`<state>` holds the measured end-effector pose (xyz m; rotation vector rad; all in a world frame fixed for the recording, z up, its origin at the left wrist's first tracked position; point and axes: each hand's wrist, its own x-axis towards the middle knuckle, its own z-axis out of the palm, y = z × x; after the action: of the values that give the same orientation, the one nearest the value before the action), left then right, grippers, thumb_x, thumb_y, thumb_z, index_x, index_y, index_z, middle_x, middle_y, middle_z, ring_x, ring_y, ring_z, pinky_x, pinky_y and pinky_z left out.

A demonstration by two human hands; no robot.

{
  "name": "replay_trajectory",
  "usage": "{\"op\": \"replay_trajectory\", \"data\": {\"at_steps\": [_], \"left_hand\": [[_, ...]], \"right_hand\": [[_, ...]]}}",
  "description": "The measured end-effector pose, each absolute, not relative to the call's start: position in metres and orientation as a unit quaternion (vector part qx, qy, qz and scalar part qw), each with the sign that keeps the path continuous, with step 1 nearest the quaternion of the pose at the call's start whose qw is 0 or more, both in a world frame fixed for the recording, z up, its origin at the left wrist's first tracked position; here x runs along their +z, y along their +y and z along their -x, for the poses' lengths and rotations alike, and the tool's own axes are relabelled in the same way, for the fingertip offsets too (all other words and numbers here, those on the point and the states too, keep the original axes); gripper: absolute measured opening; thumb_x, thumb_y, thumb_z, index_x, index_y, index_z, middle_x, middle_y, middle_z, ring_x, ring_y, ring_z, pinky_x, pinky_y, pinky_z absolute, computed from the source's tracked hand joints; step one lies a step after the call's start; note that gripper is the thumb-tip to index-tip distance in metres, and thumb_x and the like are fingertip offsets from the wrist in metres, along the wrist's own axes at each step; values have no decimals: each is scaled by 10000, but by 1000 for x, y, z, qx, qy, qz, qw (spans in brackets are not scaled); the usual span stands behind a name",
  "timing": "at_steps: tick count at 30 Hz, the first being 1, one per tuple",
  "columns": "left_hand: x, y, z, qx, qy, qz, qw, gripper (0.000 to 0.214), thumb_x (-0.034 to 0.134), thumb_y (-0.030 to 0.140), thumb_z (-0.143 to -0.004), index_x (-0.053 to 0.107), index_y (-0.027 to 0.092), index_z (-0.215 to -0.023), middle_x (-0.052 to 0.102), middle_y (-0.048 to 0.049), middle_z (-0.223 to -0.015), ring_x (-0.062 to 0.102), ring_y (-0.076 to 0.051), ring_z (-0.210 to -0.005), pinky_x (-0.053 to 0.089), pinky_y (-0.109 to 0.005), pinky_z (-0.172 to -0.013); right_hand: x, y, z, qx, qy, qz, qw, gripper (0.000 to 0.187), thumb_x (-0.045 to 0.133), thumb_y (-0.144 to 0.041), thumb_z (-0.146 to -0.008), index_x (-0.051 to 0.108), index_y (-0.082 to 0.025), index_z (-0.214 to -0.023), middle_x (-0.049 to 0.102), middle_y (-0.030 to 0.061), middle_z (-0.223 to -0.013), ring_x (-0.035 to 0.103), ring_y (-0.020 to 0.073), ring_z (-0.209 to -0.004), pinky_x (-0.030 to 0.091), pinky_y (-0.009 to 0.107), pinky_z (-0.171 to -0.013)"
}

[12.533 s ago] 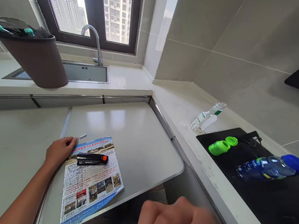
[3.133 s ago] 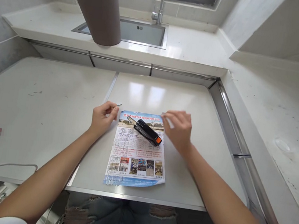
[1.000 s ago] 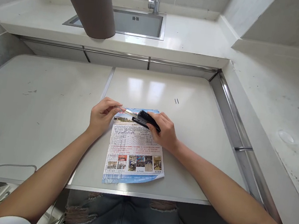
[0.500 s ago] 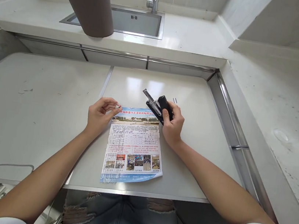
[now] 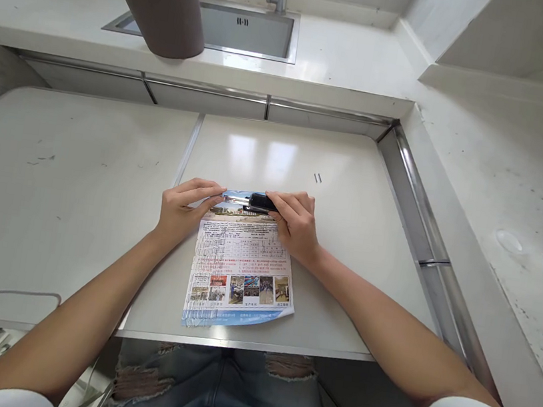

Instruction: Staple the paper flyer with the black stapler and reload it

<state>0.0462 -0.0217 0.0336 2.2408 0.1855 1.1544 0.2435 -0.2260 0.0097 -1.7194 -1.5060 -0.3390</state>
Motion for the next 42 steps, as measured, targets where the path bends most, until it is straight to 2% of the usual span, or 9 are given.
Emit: {"op": "replay_trajectory", "data": {"at_steps": [2, 5, 13, 21, 24, 28, 31, 34, 42], "left_hand": [[32, -21, -46, 408, 69, -856, 310, 172, 832, 227, -951, 879, 309, -1095, 854, -9, -1044, 808, -179, -906, 669, -327, -817], [29, -19, -44, 366, 51, -871, 324, 124, 827, 260, -958, 885, 299, -1061, 859, -22, -1069, 822, -196, -948, 678, -348, -884], [27, -19, -45, 330, -35, -889, 317, 187, 808, 211, -970, 876, 316, -1110, 860, -25, -1091, 822, -189, -968, 678, -327, -889], [24, -19, -47, 305, -25, -901, 307, 96, 806, 318, -980, 882, 323, -1039, 852, -38, -1008, 813, -201, -920, 667, -372, -894], [24, -19, -47, 301, -10, -903, 307, 112, 792, 366, -989, 882, 309, -1021, 846, -49, -978, 805, -199, -886, 670, -366, -846], [25, -22, -47, 316, 5, -898, 306, 110, 795, 363, -985, 877, 299, -1021, 839, -47, -965, 792, -185, -854, 664, -342, -803], [25, -22, -47, 316, -15, -898, 305, 110, 768, 349, -1007, 868, 309, -1025, 842, -42, -987, 797, -200, -917, 660, -376, -857], [23, -18, -46, 306, -51, -907, 287, 124, 734, 324, -1031, 855, 324, -1062, 852, -31, -1018, 801, -212, -979, 629, -421, -926], [24, -17, -48, 296, -61, -921, 246, 107, 728, 334, -1041, 833, 320, -1031, 856, -9, -983, 803, -213, -971, 534, -430, -919]], "right_hand": [[9, -226, -244, -128, -601, 682, 396, 353, 508, -255, -1129, 700, -257, -1425, 806, 64, -1266, 653, 266, -1080, 415, 464, -970], [9, -227, -244, -128, -609, 679, 389, 358, 512, -259, -1127, 695, -252, -1435, 805, 67, -1263, 647, 267, -1080, 409, 461, -969], [10, -228, -242, -136, -665, 647, 348, 389, 522, -231, -1120, 661, -249, -1483, 802, 71, -1283, 636, 262, -1067, 398, 460, -959], [9, -228, -242, -131, -668, 636, 363, 393, 512, -264, -1122, 649, -296, -1489, 799, 45, -1306, 640, 260, -1062, 411, 473, -955], [9, -228, -243, -111, -661, 649, 361, 382, 490, -298, -1128, 669, -294, -1465, 799, 49, -1304, 639, 264, -1066, 415, 481, -966], [9, -228, -243, -99, -648, 655, 375, 377, 464, -341, -1137, 693, -268, -1428, 808, 65, -1264, 632, 274, -1056, 419, 479, -963], [10, -228, -242, -103, -645, 654, 382, 372, 460, -342, -1141, 694, -261, -1419, 811, 65, -1252, 633, 272, -1045, 417, 474, -952], [10, -228, -242, -121, -648, 648, 382, 355, 473, -325, -1138, 695, -248, -1405, 813, 63, -1247, 638, 266, -1036, 411, 468, -941], [10, -229, -242, -125, -633, 661, 383, 360, 487, -319, -1123, 689, -267, -1416, 814, 59, -1242, 643, 273, -1029, 414, 477, -937]]}}
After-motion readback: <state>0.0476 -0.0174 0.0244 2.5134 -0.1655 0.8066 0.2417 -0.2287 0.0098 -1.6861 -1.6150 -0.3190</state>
